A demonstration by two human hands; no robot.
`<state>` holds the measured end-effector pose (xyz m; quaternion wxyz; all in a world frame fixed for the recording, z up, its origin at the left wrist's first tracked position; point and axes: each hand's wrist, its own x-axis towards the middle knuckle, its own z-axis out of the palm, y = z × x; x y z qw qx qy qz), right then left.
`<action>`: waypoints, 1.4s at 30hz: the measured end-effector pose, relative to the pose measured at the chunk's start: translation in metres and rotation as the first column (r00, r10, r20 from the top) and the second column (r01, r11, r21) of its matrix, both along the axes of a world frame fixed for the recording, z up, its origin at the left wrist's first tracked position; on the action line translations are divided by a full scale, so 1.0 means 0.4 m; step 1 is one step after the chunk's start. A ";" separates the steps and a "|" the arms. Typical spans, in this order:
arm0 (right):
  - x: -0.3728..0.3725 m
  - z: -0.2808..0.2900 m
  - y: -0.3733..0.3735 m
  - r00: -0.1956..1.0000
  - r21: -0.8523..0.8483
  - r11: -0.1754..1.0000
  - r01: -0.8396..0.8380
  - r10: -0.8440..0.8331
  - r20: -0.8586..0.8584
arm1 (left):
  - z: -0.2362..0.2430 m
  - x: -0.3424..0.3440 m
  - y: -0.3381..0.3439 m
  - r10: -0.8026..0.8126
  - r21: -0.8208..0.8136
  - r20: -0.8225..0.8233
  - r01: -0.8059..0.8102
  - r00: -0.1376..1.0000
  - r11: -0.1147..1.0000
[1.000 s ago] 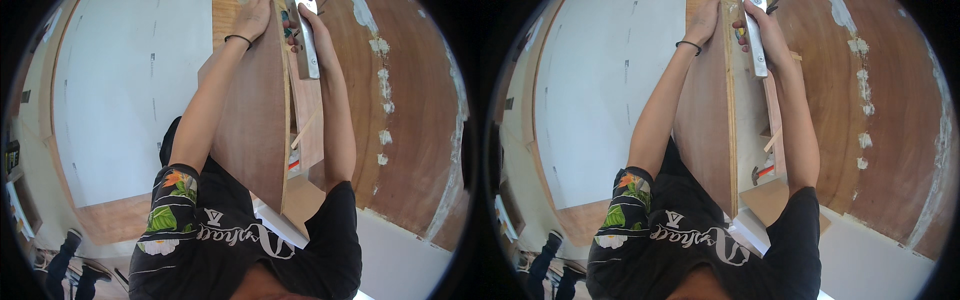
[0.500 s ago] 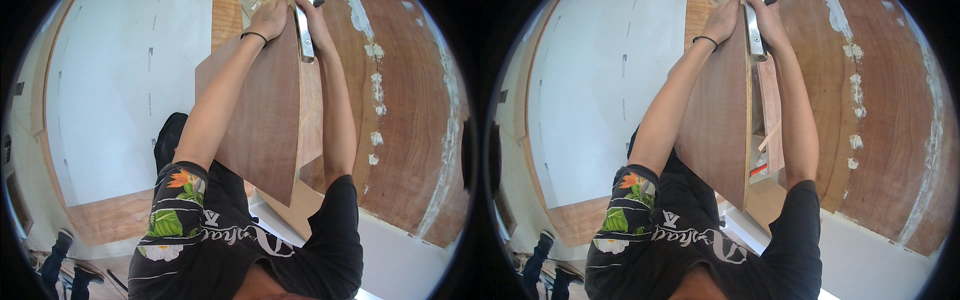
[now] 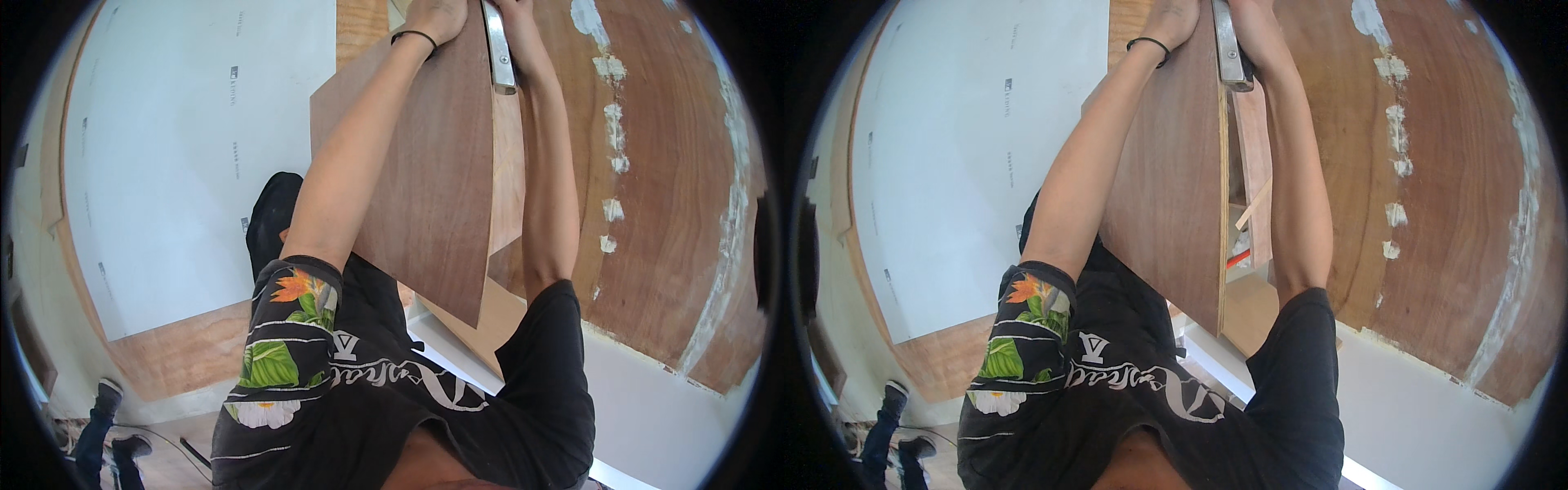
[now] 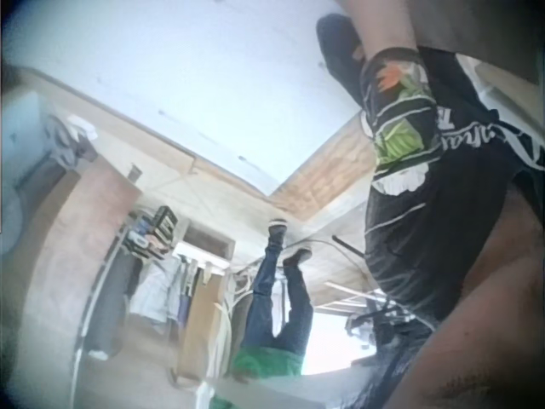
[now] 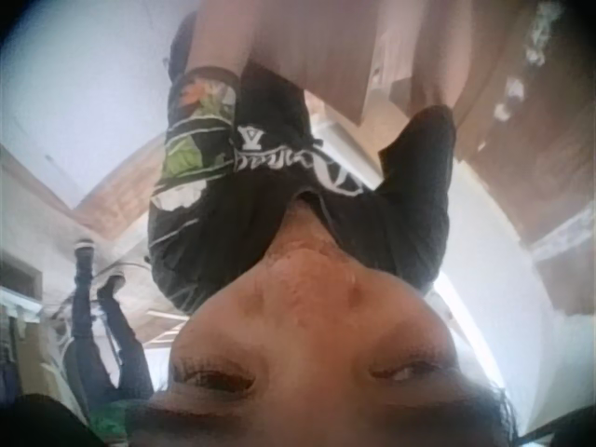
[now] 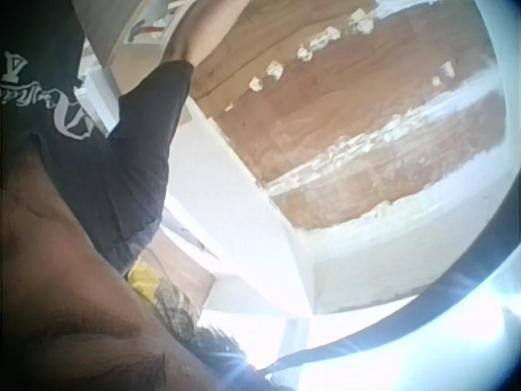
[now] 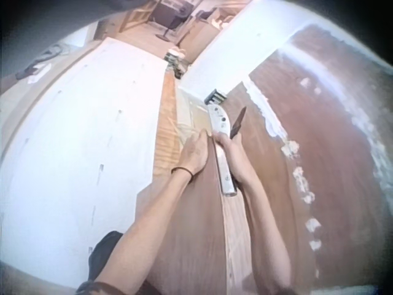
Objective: The person uses a hand plane to smooth and shape the edge of a curved wooden board. They repeatedly plane the edge, inspect the surface, and then apply a thin wooden strip along the edge, pressing it into place.
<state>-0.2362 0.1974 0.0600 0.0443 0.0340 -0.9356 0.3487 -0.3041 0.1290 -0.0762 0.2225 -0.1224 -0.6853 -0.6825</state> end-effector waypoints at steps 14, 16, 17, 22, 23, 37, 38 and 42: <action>0.251 0.037 -0.052 0.997 0.131 0.990 0.059 -0.064 0.034 | -0.075 -0.087 0.008 -0.020 0.061 0.012 0.019 1.000 0.998; 0.241 0.045 -0.069 0.998 0.056 0.998 0.017 -0.021 0.063 | -0.082 -0.097 0.004 0.049 0.010 -0.011 -0.049 0.999 0.999; 0.246 0.053 -0.085 0.999 -0.096 0.994 -0.048 0.050 0.014 | -0.082 -0.103 0.003 0.087 -0.013 -0.027 -0.088 0.996 0.996; 0.318 0.026 -0.034 1.000 0.006 1.000 0.012 -0.012 -0.020 | -0.071 -0.114 -0.003 0.022 0.079 0.130 -0.032 0.991 0.996; 0.333 0.023 -0.017 1.000 0.027 1.000 0.007 -0.007 -0.008 | -0.066 -0.108 -0.004 0.068 0.021 0.119 -0.071 0.991 0.997; 0.797 0.044 -0.028 0.965 0.087 0.993 0.080 -0.099 0.241 | -0.073 -0.052 -0.084 -0.044 0.169 0.188 0.012 0.981 0.986; 0.828 0.056 -0.035 0.961 0.079 0.995 0.069 -0.087 0.264 | -0.080 -0.042 -0.095 -0.070 0.073 0.290 0.051 0.954 0.996; 0.858 0.089 -0.051 0.887 0.111 0.977 0.182 -0.212 0.410 | -0.065 0.034 -0.115 -0.398 0.419 0.307 0.252 0.864 0.872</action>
